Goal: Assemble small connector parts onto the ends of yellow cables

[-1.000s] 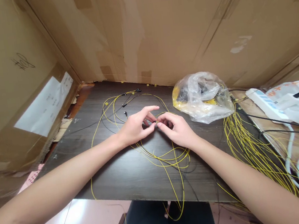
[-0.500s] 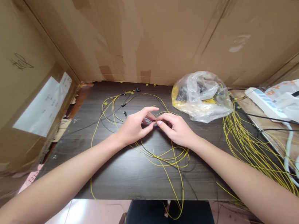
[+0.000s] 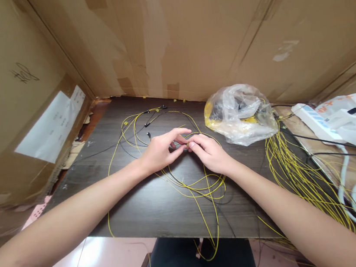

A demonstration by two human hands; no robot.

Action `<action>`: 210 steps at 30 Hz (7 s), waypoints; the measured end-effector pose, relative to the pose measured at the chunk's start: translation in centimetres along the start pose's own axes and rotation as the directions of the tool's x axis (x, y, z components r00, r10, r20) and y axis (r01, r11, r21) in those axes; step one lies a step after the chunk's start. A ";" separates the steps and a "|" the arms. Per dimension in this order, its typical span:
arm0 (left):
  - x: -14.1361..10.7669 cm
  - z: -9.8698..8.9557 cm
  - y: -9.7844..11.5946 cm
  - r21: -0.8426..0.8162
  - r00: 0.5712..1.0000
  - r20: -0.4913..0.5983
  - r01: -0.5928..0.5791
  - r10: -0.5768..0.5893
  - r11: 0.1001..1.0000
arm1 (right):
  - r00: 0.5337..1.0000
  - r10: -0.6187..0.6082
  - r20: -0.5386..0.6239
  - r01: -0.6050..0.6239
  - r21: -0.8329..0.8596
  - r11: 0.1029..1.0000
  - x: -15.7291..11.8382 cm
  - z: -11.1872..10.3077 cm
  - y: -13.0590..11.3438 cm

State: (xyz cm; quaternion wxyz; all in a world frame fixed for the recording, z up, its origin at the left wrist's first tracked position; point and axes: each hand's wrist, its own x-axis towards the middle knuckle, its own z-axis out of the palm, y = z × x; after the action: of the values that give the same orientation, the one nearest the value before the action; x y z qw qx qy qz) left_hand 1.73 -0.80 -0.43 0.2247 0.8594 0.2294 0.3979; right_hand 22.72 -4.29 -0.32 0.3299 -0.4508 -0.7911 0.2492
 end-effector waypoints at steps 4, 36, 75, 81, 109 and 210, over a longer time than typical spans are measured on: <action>0.0 0.1 0.0 -0.007 1.000 0.005 0.013 -0.013 1.000 | 1.000 -0.008 0.010 0.008 -0.012 1.000 0.0 0.1 0.2; 0.1 0.0 -0.1 -0.038 0.998 0.044 0.046 -0.044 0.998 | 0.999 -0.039 -0.002 0.039 -0.072 0.997 0.0 0.2 0.1; 0.2 -0.1 -0.1 0.062 0.999 0.003 0.052 -0.052 0.997 | 0.999 -0.033 -0.018 0.032 -0.013 0.999 0.0 0.1 -0.3; 0.2 -0.2 0.0 0.054 0.998 0.025 0.049 -0.051 0.997 | 0.998 -0.057 0.019 0.057 -0.027 0.998 0.0 0.1 -0.1; 0.1 -0.2 -0.1 0.053 1.000 0.024 0.019 -0.020 0.998 | 0.999 -0.047 -0.006 0.047 -0.014 0.999 0.0 -0.1 -0.4; 0.1 -0.2 -0.2 0.093 1.000 0.001 0.022 -0.023 0.995 | 1.000 -0.006 -0.004 0.006 0.017 1.000 -0.1 0.0 -0.4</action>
State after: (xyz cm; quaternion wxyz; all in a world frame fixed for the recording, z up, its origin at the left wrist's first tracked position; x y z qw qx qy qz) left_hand 1.59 -0.54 -0.31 0.1890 0.8668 0.2571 0.3833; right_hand 22.50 -4.60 -0.09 0.3358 -0.4460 -0.7898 0.2539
